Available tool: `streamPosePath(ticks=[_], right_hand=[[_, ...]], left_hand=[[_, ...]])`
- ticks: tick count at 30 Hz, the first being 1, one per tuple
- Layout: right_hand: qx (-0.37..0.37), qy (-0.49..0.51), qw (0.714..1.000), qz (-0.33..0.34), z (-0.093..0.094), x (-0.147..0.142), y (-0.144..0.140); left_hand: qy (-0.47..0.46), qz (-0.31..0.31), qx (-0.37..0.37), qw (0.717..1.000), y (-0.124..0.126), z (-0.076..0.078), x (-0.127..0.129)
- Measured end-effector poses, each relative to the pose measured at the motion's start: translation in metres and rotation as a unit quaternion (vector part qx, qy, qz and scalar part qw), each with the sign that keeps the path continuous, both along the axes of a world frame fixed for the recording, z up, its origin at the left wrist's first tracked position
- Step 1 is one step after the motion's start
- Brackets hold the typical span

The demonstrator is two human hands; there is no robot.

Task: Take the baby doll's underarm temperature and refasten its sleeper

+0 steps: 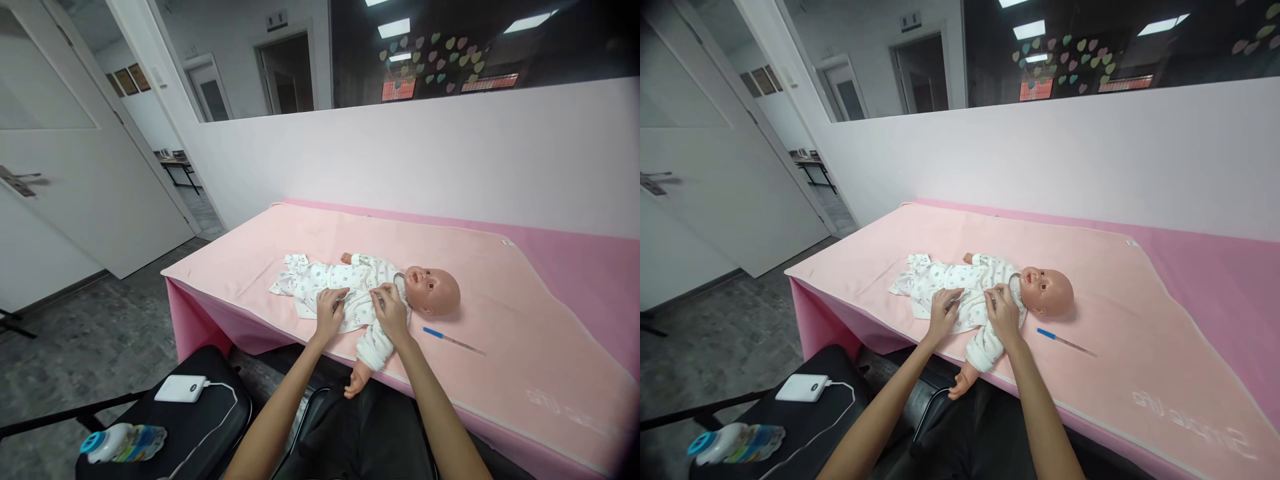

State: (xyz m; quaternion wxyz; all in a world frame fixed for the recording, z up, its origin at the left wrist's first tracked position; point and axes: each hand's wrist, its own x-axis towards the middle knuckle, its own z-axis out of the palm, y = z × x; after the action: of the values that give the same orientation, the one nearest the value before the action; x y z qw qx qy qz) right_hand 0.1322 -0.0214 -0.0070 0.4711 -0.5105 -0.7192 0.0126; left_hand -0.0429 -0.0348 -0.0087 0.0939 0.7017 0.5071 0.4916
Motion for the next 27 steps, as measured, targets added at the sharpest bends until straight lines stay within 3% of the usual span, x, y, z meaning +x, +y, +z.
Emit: streamPosePath(ticks=[9,17,27], right_hand=[[0.019,-0.084,0.996,-0.034,-0.001,-0.003,-0.003],[0.006,-0.101,0.993,-0.059,0.001,-0.005,-0.005],[-0.004,-0.105,0.991,-0.077,0.006,-0.006,-0.007]], left_hand=[[-0.023,0.009,-0.002,1.000,-0.002,0.002,0.000],[-0.108,0.099,0.023,0.989,0.002,-0.004,-0.008],[-0.057,0.137,0.021,0.989,0.002,-0.002,-0.007]])
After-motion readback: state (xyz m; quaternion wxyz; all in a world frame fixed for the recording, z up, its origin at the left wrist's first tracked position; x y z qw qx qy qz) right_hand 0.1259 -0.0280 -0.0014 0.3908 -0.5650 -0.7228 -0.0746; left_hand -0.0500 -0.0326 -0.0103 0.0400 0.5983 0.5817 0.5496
